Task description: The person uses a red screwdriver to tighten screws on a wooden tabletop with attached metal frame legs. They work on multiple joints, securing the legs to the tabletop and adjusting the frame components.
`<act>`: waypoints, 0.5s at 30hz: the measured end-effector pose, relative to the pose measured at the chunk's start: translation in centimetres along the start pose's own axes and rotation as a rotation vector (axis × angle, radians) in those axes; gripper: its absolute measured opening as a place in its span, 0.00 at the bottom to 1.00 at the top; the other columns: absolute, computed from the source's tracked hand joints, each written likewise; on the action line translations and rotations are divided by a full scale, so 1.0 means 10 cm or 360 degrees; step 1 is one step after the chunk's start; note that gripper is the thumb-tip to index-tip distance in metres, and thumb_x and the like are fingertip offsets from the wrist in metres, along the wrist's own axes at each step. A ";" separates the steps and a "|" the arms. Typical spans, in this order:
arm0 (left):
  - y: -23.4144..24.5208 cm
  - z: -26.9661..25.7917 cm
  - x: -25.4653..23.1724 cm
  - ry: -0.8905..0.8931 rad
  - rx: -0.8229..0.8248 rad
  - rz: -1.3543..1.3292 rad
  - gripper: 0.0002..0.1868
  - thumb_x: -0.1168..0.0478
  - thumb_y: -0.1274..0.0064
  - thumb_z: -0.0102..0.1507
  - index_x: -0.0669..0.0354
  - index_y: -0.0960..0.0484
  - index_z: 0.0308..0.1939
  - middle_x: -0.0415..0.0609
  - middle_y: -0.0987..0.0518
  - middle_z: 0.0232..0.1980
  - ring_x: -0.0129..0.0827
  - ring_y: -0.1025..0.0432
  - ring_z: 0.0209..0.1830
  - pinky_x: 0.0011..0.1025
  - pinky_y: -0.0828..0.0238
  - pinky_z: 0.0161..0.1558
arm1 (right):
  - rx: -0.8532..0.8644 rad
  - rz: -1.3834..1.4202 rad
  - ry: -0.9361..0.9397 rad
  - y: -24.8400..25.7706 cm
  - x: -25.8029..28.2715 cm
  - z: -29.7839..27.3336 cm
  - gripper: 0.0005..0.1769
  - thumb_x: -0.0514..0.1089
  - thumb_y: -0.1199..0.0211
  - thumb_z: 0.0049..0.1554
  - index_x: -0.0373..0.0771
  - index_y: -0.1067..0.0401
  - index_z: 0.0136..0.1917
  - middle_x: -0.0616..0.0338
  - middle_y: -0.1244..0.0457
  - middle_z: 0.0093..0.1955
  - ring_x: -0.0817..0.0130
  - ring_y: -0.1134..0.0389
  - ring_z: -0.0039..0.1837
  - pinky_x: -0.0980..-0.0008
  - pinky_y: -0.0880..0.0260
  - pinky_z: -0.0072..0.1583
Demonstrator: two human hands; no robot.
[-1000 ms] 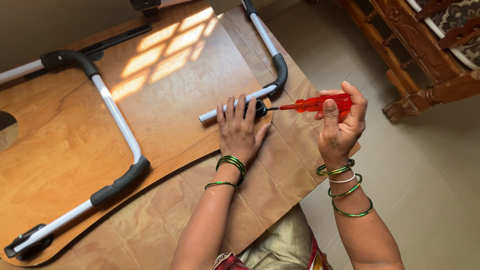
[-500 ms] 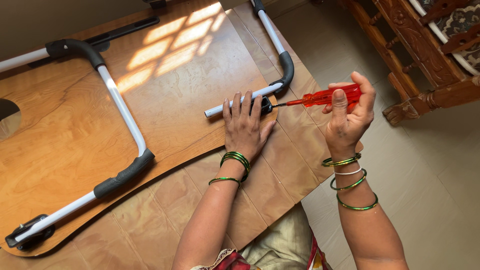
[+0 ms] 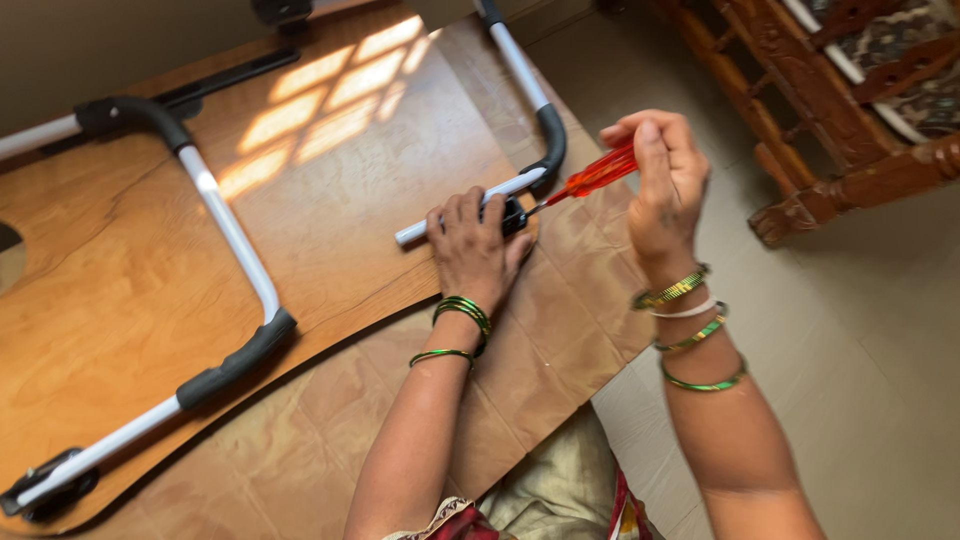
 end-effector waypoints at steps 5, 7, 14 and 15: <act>0.00 0.07 0.03 0.0018 -0.0001 -0.0111 0.23 0.52 0.35 0.56 0.52 0.22 0.52 0.47 0.26 0.57 0.44 0.34 0.61 0.49 0.48 0.66 | -0.0228 0.0560 -0.0290 -0.24 -0.11 0.04 0.17 0.54 0.45 0.68 0.39 0.31 0.47 0.60 0.34 0.36 0.72 0.30 0.40 0.70 0.25 0.48; 0.05 0.03 0.02 -0.0045 -0.0067 -0.0088 0.22 0.55 0.36 0.56 0.53 0.21 0.53 0.48 0.26 0.57 0.44 0.34 0.61 0.48 0.49 0.66 | -0.0246 0.0469 -0.0412 -0.33 -0.11 -0.05 0.20 0.55 0.45 0.68 0.38 0.33 0.41 0.60 0.35 0.32 0.74 0.32 0.36 0.73 0.27 0.41; 0.04 -0.21 -0.06 -0.0078 -0.0010 -0.0092 0.21 0.54 0.38 0.57 0.55 0.21 0.53 0.48 0.25 0.58 0.44 0.34 0.62 0.46 0.48 0.66 | -0.0318 0.0648 -0.0397 -0.50 -0.02 -0.25 0.21 0.51 0.43 0.68 0.38 0.34 0.36 0.63 0.41 0.28 0.79 0.40 0.31 0.77 0.40 0.34; 0.03 -0.23 -0.06 -0.0078 0.0002 -0.0099 0.21 0.54 0.38 0.58 0.55 0.21 0.53 0.48 0.25 0.58 0.43 0.34 0.63 0.46 0.48 0.67 | -0.0383 0.0635 -0.0421 -0.51 -0.03 -0.28 0.22 0.50 0.44 0.68 0.38 0.35 0.35 0.64 0.42 0.27 0.79 0.42 0.29 0.78 0.42 0.33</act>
Point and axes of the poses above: each hand's wrist, its own z-axis towards the middle knuckle, its own y-axis out of the back of the hand, x = y × z, the point moved 5 cm from there along z, towards the middle knuckle
